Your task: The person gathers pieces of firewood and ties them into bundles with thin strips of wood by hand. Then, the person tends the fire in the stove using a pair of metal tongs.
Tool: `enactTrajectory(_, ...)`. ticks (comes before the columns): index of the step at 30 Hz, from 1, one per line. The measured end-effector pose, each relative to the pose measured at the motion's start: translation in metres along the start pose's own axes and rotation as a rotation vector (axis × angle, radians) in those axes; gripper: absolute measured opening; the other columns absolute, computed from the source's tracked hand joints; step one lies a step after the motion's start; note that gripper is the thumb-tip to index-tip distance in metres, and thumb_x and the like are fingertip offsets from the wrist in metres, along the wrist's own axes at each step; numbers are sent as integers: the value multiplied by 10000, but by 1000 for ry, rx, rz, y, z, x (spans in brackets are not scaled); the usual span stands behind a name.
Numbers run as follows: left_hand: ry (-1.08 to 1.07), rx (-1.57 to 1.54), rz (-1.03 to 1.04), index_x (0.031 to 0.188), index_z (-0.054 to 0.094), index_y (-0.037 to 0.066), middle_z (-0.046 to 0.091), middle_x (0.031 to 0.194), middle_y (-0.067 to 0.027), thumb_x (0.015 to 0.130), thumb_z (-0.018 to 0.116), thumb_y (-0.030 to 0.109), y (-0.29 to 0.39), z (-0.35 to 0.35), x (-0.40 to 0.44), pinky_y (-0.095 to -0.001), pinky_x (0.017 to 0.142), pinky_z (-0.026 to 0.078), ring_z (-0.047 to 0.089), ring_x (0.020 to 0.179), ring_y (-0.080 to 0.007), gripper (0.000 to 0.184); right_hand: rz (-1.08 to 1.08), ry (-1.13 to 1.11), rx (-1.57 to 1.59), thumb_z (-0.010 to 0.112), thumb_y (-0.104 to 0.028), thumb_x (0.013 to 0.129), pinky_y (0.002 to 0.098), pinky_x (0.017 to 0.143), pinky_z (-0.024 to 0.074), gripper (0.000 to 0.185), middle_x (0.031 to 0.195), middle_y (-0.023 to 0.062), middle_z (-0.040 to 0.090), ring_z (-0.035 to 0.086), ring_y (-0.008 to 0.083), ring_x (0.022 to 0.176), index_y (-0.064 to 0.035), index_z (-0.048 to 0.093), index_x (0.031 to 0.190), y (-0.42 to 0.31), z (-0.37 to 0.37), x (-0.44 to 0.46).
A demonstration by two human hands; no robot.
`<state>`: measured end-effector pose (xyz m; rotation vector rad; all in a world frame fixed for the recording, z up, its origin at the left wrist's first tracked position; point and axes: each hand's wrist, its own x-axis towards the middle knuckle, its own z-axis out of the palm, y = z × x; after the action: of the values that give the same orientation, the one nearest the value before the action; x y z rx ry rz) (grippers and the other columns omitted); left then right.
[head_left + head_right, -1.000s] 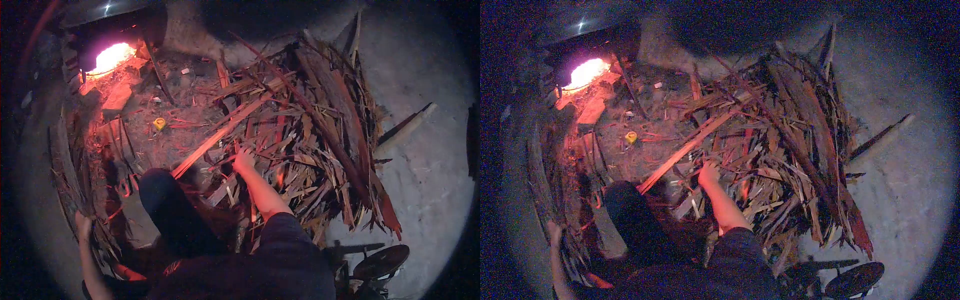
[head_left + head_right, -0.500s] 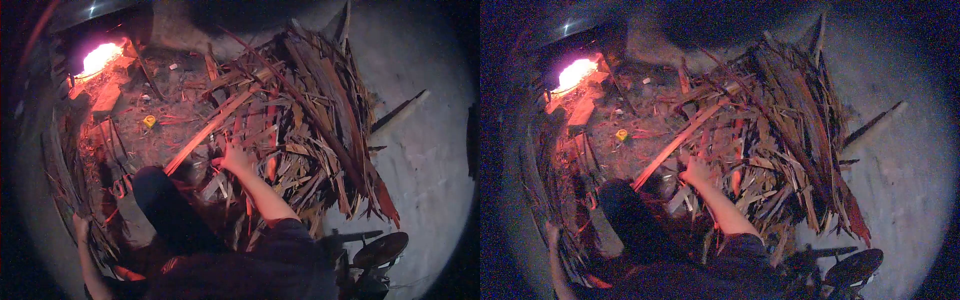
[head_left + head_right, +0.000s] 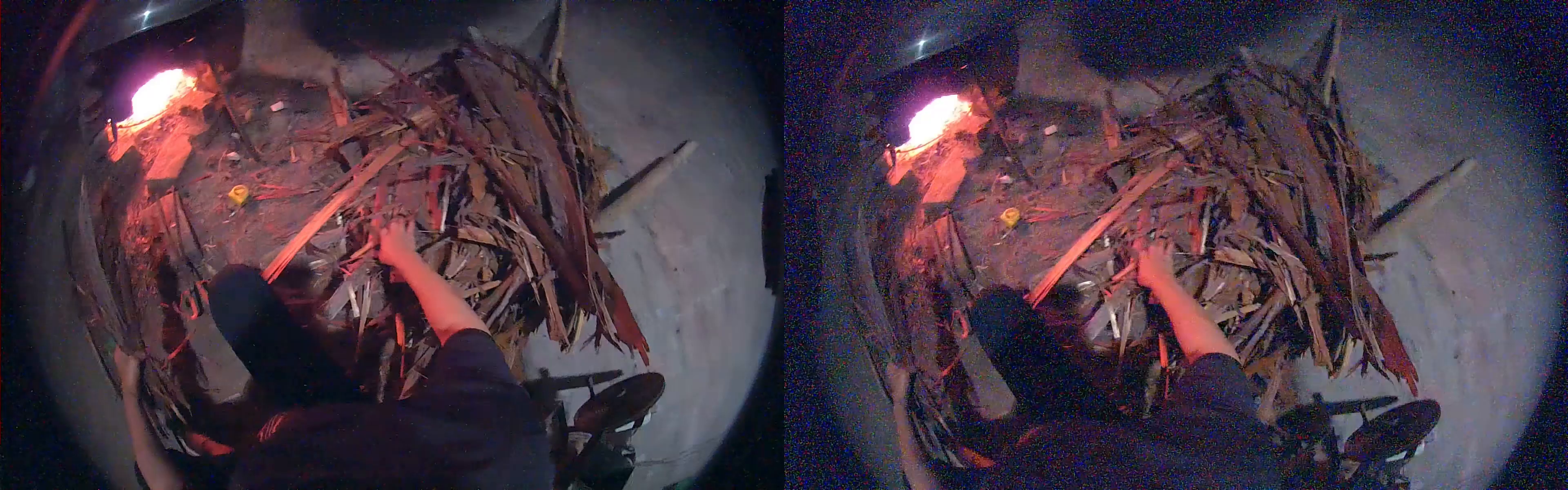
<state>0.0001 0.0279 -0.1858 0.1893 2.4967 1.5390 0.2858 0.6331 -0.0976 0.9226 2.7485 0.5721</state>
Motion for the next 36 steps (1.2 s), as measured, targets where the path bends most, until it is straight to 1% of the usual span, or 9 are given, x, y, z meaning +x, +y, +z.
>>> enactTrajectory(7,-45,-148,112,960,538,-1,585,897,-80,544,585,47,-54,-5,30,-322,751,416,542,804,-230,421,-222,-42,-15,558,-252,698,563,892,275,471,1040,203,519,469,362,1018,-31,472,1106,-13,-13,2)
enactTrajectory(9,-35,-138,91,981,537,-2,585,916,-86,552,590,49,-52,-6,33,-323,759,413,541,818,-229,435,-215,-127,355,531,-190,700,462,695,440,331,838,171,568,553,349,800,-77,474,1006,-24,-47,-18)
enactTrajectory(14,-41,-48,95,1016,534,-8,586,944,-100,578,593,56,-67,-6,42,-322,768,410,541,835,-222,447,-96,506,591,499,-223,738,463,581,442,257,715,191,557,548,385,653,-89,448,951,-13,-119,-71)
enactTrajectory(20,-117,39,73,1057,498,-27,573,974,-117,608,554,33,-63,-1,49,-311,786,402,537,851,-226,457,373,241,198,577,-202,649,439,611,468,269,713,175,591,585,338,673,-46,530,863,114,-161,-103)
enactTrajectory(22,-85,2,-25,1061,493,-29,570,982,-117,605,541,18,-68,5,50,-310,792,399,534,859,-231,460,276,146,-17,587,-178,625,410,702,457,351,896,170,585,555,329,875,-85,539,960,149,-129,-111)
enactTrajectory(25,53,-27,193,1034,501,-31,577,940,-110,607,522,-1,-63,12,45,-306,772,407,537,835,-226,428,86,352,-69,575,-160,624,413,724,447,484,940,176,566,532,346,902,-112,461,1092,184,-51,-112)
enactTrajectory(31,-29,17,46,981,519,-33,581,886,-91,596,526,-17,-42,-12,34,-303,744,416,537,779,-209,385,278,164,98,537,-163,649,460,646,430,376,743,145,592,574,335,692,-90,440,1005,155,-70,-95)
enactTrajectory(34,-159,49,-93,975,524,-28,580,887,-80,588,547,14,-65,-16,48,-312,741,418,534,783,-202,390,-22,259,150,525,-199,667,461,526,430,274,647,150,574,569,336,597,-65,450,895,105,-82,-94)
enactTrajectory(36,-74,-38,192,951,536,-21,582,851,-84,596,565,68,-45,-7,35,-315,713,425,538,768,-207,368,-131,122,248,535,-210,668,468,540,434,290,664,138,579,571,335,607,-74,425,900,49,-107,-94)
